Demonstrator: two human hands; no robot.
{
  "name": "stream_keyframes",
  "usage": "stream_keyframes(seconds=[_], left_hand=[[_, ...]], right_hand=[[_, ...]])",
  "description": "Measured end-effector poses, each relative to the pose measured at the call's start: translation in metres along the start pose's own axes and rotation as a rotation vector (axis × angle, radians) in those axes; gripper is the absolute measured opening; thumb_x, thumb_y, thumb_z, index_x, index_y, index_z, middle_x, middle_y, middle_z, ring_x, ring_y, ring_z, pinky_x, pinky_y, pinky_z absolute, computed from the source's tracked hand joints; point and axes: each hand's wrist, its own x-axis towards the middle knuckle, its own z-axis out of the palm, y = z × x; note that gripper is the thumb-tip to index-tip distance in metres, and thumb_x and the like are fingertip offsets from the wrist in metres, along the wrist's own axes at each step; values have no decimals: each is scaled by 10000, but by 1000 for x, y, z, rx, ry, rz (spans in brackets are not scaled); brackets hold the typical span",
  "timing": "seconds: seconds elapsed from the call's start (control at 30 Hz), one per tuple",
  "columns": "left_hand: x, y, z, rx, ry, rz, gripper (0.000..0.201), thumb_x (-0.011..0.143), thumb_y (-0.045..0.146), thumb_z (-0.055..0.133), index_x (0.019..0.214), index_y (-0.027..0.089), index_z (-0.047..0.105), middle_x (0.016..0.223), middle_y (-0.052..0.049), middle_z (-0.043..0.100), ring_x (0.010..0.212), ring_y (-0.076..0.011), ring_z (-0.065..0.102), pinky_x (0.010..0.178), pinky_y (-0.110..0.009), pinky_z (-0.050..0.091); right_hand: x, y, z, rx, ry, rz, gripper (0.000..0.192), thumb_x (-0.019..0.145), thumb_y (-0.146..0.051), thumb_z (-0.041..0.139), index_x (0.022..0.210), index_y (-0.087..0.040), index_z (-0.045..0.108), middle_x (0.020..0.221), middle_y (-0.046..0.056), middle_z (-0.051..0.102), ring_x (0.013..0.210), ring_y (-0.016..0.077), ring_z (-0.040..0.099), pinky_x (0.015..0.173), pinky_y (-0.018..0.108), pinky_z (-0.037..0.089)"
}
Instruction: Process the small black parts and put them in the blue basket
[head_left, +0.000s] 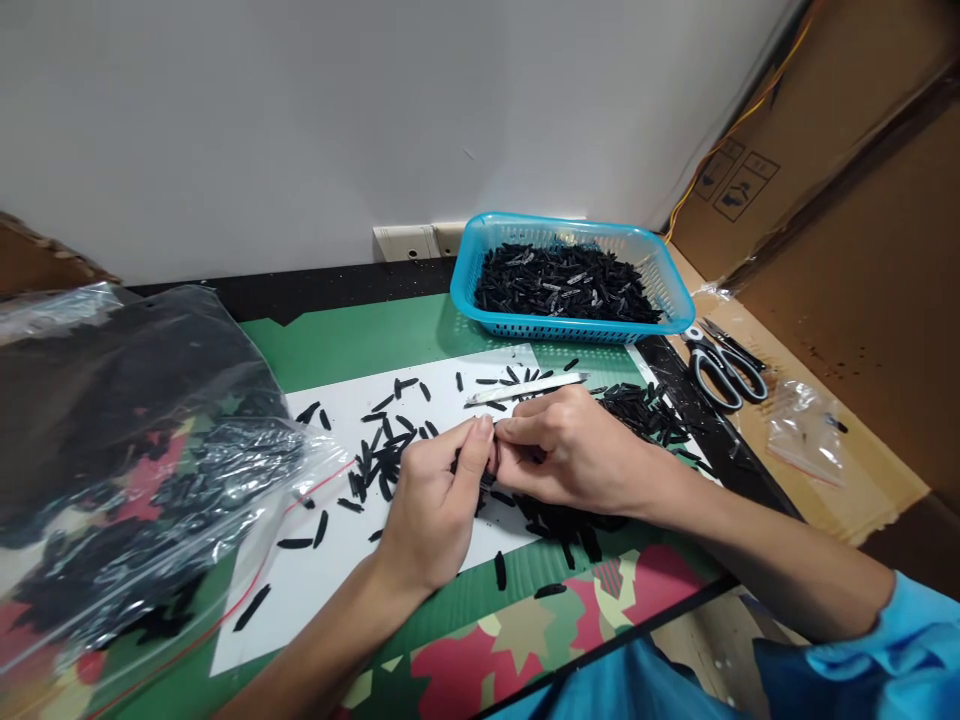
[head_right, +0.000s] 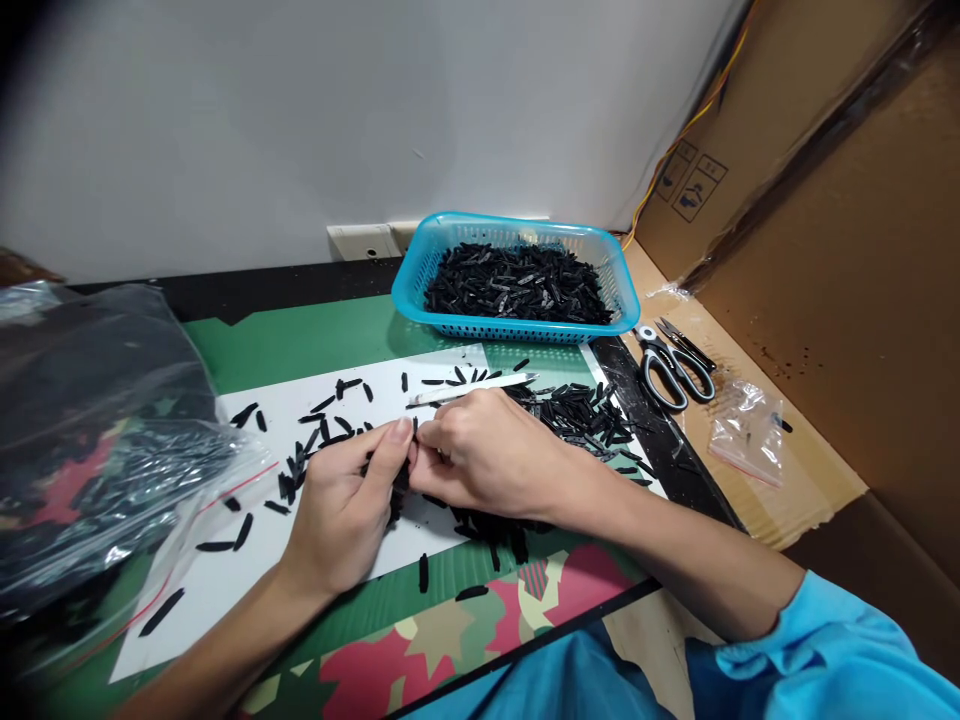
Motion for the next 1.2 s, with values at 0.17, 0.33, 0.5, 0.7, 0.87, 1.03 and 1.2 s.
stream_keyframes(seconds=[0.17,0.33,0.5,0.7,0.87,1.03,1.2], left_hand=[[1,1,-2,-30,-16,-40,444,1070,364,476,660,203,526,570,24,488,551,-124,441,585,-266,375],[1,-1,-4,-215,-30,-122,484,1075,436,480,662,197,557,582,11,542,533,-117,478,549,-264,388],[1,-4,-6,-360,-17,-155,490,1077,447,484,665,193,558,558,11,547,494,-107,482,493,-254,368],[-1,-4,-5,-444,-29,-140,468,1077,444,497,688,191,557,553,22,542,467,-92,459,466,-244,347],[-5,-6,-3,-426,5,-113,451,1080,443,492,714,196,582,590,15,571,500,-102,500,479,-246,377],[-3,-5,-4,-369,4,-105,470,1085,434,483,688,197,566,594,15,570,512,-101,503,491,-247,389],[-1,-4,-6,-279,4,-78,479,1087,424,479,671,201,561,585,19,562,520,-104,504,511,-252,402]], right_hand=[[2,6,-2,68,27,-12,396,913,-153,628,560,-192,452,564,-49,437,523,82,326,534,264,264],[4,15,-2,157,102,89,356,774,-44,600,517,-190,402,548,-75,318,537,74,260,516,248,239],[5,13,-8,324,50,155,201,904,-124,595,712,-160,645,616,-49,520,549,80,409,525,217,320],[6,10,-14,393,-66,88,224,1048,-226,563,897,-139,703,690,-25,613,605,88,514,581,196,390],[6,9,-13,580,-98,158,220,1033,-240,618,862,-129,700,667,-34,595,567,75,503,548,184,390],[5,9,-9,663,-111,211,266,1037,-252,610,830,-114,702,647,-31,600,521,66,489,505,181,382],[5,10,-11,498,-101,125,247,1043,-205,580,886,-105,742,667,-26,626,569,65,511,563,175,398]])
